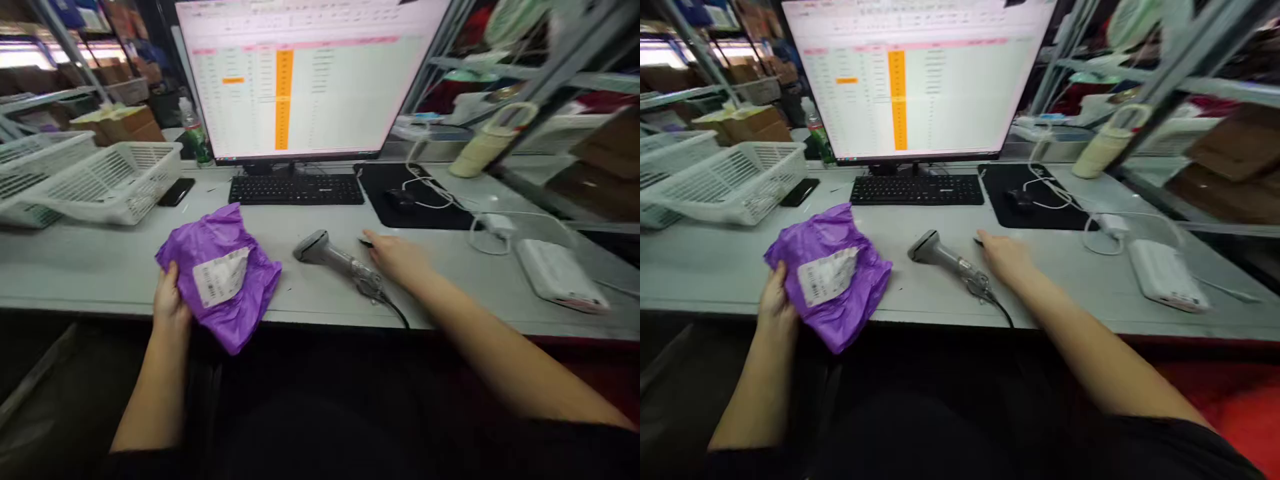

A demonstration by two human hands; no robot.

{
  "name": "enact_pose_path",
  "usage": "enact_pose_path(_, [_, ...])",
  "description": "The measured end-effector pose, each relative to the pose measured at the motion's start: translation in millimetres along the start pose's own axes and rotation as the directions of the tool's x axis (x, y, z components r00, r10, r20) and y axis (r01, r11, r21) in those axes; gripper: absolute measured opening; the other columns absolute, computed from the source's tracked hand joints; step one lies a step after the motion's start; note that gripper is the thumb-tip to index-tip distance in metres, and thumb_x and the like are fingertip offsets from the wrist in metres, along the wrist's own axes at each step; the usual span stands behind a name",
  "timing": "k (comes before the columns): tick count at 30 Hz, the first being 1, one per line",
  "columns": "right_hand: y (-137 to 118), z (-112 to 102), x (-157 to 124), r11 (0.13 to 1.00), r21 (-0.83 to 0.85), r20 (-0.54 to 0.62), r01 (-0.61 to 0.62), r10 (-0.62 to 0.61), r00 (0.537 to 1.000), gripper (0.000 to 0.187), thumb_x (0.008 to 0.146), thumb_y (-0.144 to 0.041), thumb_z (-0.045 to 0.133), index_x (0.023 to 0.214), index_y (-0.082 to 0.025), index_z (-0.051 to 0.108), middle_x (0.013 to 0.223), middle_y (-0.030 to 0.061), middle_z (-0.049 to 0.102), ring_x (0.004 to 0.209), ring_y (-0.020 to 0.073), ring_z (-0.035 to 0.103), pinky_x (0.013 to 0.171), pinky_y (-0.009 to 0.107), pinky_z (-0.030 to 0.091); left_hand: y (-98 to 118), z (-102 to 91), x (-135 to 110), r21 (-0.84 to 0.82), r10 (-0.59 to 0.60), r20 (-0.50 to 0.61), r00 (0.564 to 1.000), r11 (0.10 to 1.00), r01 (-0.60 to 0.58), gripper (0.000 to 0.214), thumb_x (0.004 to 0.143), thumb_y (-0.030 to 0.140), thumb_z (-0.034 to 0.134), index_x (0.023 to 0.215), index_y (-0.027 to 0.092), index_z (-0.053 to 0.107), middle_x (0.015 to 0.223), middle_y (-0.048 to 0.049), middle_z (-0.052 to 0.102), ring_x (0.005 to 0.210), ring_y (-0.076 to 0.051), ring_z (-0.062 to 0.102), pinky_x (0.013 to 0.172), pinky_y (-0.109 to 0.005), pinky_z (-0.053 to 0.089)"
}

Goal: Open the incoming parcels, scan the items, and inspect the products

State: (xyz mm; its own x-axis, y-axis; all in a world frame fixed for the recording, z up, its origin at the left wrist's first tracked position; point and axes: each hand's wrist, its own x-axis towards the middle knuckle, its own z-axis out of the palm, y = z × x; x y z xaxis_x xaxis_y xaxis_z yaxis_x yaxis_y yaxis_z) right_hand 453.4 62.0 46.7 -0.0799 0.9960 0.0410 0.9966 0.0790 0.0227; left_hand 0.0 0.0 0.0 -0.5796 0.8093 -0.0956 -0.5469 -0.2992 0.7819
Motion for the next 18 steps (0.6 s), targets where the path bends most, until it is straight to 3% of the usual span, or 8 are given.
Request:
enact_pose_path(3, [5.1,-4.5,11.6,0.954,0.291,-0.114,-0.068,0.105,0.988,0.052,0.091,-0.019,0.057,0.142,-0.014,0.067,0.114,0.0207,0.078,0.103,0.0393,0.073,0.092,0.054,0.055,6.0,16.4,-1.0,0.050,-0.031,-0.010,0.999,0.998,0.031,0.017,0.095,0.015,0.067,0.111,0.022,0.071,0.107,-0.0044,0.080,0.098,-0.018,0.077,0.112,-0.042,0.055])
enact_pose_path(6, [-3.7,-19.0,18.4,0.793,0.609,-0.153,-0.030,0.154,0.976,0.053,0.092,-0.020,0.054,0.145,-0.016,0.062,0.109,0.0167,0.078,0.087,0.0288,0.073,0.082,0.046,0.060,12.2,26.5,-2.1,0.034,-0.046,0.004,0.999,0.998,0.046,0.020,0.095,0.013,0.066,0.112,0.021,0.072,0.107,-0.0047,0.080,0.102,-0.019,0.077,0.115,-0.043,0.053])
enact_pose_path(8, [-20.7,-37.5,17.0,0.590,0.807,-0.157,0.044,0.143,0.977,0.058,0.094,-0.025,0.054,0.151,-0.021,0.052,0.108,0.0134,0.077,0.078,0.0238,0.070,0.062,0.037,0.058,16.1,31.4,-5.1,-0.011,-0.047,0.028,0.998,0.999,0.047,0.021,0.095,0.014,0.066,0.114,0.021,0.072,0.112,-0.0051,0.080,0.108,-0.020,0.076,0.118,-0.044,0.051])
enact_pose_path(10, [-47.2,-60.8,11.8,0.309,0.944,-0.157,0.118,0.104,0.982,0.061,0.092,-0.032,0.059,0.152,-0.026,0.048,0.102,0.0104,0.075,0.069,0.0212,0.065,0.046,0.030,0.046,19.3,36.9,-10.2,-0.060,-0.107,0.063,0.992,0.992,0.111,0.020,0.097,0.022,0.067,0.116,0.021,0.072,0.117,-0.0070,0.079,0.117,-0.023,0.074,0.118,-0.046,0.050])
enact_pose_path(12, [-81.0,-84.0,6.7,0.143,0.979,-0.146,0.146,-0.008,0.989,0.063,0.090,-0.040,0.064,0.150,-0.026,0.049,0.098,0.0093,0.075,0.062,0.0181,0.058,0.041,0.026,0.034,21.6,44.1,-17.1,-0.096,-0.185,0.108,0.977,0.976,0.195,0.026,0.098,0.037,0.067,0.116,0.019,0.073,0.118,-0.0098,0.079,0.124,-0.028,0.071,0.118,-0.049,0.051])
enact_pose_path(14, [-117.5,-101.9,6.4,0.097,0.986,-0.120,0.134,-0.137,0.983,0.067,0.087,-0.044,0.071,0.148,-0.021,0.052,0.106,0.0123,0.076,0.064,0.0161,0.059,0.041,0.025,0.032,22.7,52.0,-24.3,-0.118,-0.207,0.149,0.967,0.967,0.226,0.035,0.099,0.048,0.066,0.115,0.018,0.074,0.117,-0.0112,0.079,0.127,-0.030,0.069,0.117,-0.049,0.052])
enact_pose_path(16, [-151.1,-112.3,13.4,0.107,0.986,-0.100,0.128,-0.233,0.967,0.070,0.078,-0.037,0.081,0.141,-0.017,0.058,0.117,0.0145,0.075,0.071,0.0152,0.062,0.044,0.023,0.034,22.3,58.3,-29.8,-0.137,-0.159,0.170,0.973,0.974,0.183,0.037,0.098,0.049,0.065,0.114,0.018,0.075,0.117,-0.0103,0.079,0.126,-0.029,0.070,0.116,-0.046,0.053])
enact_pose_path(18, [-177.3,-117.6,25.9,0.128,0.984,-0.080,0.125,-0.307,0.948,0.060,0.070,-0.027,0.086,0.125,-0.013,0.067,0.110,0.0128,0.076,0.073,0.0140,0.061,0.049,0.023,0.037,20.7,60.0,-31.5,-0.141,-0.090,0.174,0.981,0.983,0.115,0.035,0.098,0.049,0.064,0.112,0.018,0.074,0.117,-0.0094,0.079,0.125,-0.027,0.070,0.114,-0.044,0.054])
